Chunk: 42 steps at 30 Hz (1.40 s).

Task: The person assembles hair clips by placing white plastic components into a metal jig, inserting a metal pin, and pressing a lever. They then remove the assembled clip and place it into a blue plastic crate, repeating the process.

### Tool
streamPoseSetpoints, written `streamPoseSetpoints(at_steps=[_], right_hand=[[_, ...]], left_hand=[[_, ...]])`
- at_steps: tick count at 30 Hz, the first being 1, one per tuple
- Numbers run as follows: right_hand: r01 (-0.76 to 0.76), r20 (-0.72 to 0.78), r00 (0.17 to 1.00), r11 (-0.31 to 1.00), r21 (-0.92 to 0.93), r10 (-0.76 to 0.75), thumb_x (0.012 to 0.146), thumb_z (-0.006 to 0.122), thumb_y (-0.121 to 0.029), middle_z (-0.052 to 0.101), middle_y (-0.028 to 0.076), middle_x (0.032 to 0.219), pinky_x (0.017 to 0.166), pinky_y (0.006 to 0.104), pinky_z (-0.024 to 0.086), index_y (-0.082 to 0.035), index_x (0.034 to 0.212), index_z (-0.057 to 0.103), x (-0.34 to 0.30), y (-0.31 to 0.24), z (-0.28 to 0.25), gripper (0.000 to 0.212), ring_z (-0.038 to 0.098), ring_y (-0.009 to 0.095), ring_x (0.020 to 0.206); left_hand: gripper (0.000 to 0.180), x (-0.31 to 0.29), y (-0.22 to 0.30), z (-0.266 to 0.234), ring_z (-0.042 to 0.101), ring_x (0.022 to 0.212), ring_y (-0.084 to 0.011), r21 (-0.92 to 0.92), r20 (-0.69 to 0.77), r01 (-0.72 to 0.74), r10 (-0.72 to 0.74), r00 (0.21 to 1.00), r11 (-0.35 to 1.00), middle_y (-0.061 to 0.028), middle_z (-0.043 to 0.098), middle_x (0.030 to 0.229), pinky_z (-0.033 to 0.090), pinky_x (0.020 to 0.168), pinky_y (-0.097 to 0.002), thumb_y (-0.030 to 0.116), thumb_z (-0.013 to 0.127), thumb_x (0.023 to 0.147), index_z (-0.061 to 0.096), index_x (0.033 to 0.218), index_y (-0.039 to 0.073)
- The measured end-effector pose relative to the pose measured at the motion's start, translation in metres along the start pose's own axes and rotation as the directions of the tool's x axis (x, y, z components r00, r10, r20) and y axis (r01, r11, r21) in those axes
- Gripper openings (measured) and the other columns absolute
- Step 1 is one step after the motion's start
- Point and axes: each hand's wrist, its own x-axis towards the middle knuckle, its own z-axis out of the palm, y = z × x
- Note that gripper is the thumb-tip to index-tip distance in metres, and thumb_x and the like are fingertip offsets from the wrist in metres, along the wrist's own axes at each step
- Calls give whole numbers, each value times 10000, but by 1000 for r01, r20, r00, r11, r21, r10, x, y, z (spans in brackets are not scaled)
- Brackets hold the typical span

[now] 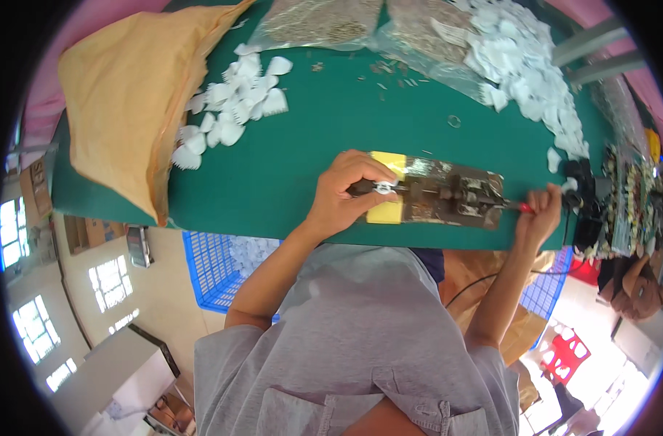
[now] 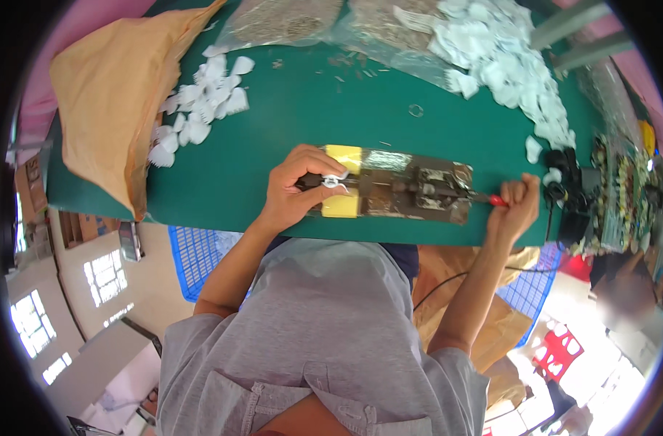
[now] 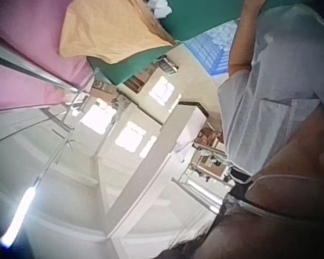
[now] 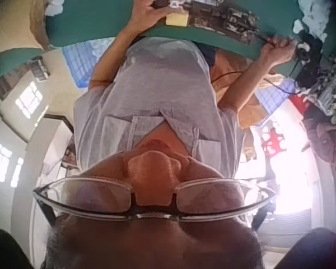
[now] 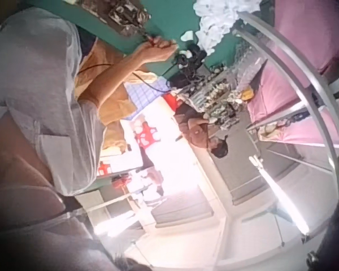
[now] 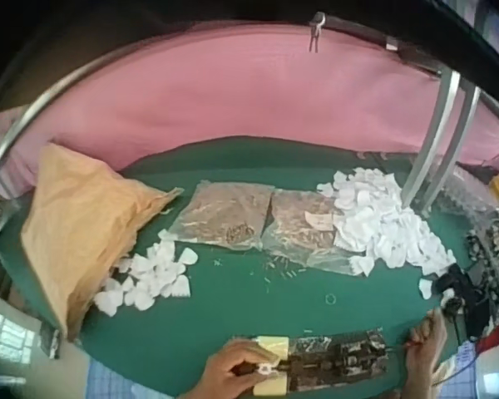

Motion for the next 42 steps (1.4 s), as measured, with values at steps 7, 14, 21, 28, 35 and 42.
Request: streamPoseSetpoints(at_steps=[7, 14, 21, 28, 35, 42], right_hand=[[86, 67, 995, 980, -178, -75, 1119, 568, -245, 402, -35, 656, 575, 254, 318, 7, 975, 673, -8, 2, 10, 308, 318, 54, 592], [165, 38, 986, 952, -256, -160, 1105, 599, -251, 433, -29, 652, 563, 247, 329, -1, 965, 672, -10, 11, 18, 296, 349, 50, 590], [190, 156, 976, 942, -276, -151, 1106, 599, -250, 424, -31, 648, 569, 248, 344, -23, 936, 658, -9, 10, 11, 290, 372, 58, 587], [208, 105, 978, 856, -473, -180, 1092, 604, -242, 497, -7, 665, 572, 248, 380, -3, 939, 704, -16, 1, 22, 300, 441, 65, 595], [539, 561, 823, 441, -718, -90, 1001, 717, -225, 605, 42, 761, 626, 280, 465, -61, 1034, 745, 12, 3, 107, 170, 578, 103, 702], [773, 776, 626, -70, -630, -73, 923, 755, -206, 684, 74, 942, 793, 456, 569, -110, 1135, 726, 68, 29, 133, 235, 693, 340, 942]], left_hand=[[260, -73, 50, -78, 662, 971, -253, -335, -146, -23, -27, 989, 942, -126, 703, 989, 516, 856, -383, -54, 843, 758, 682, 938, 40], [297, -115, 80, -151, 621, 899, -157, 420, -514, 570, -333, 790, 706, -31, 704, 982, 505, 825, -303, 14, 838, 812, 706, 1078, 21], [428, 46, 7, -163, 616, 1116, -304, 811, 55, -11, -58, 997, 585, -116, 690, 1302, 515, 985, -398, 22, 738, 863, 702, 1284, 95], [515, 87, -17, -190, 576, 1064, -310, 854, 320, -229, -124, 939, 467, -80, 655, 1072, 466, 964, -436, 49, 831, 740, 703, 1235, 105], [452, 108, -15, -199, 542, 1045, -326, 791, 358, -159, -237, 903, 590, -94, 599, 1043, 449, 932, -423, 13, 846, 707, 644, 1105, 83], [199, 74, 12, -159, 651, 765, -300, 628, 126, 71, -192, 973, 775, -132, 682, 922, 528, 727, -370, 45, 728, 925, 731, 1124, 46]])
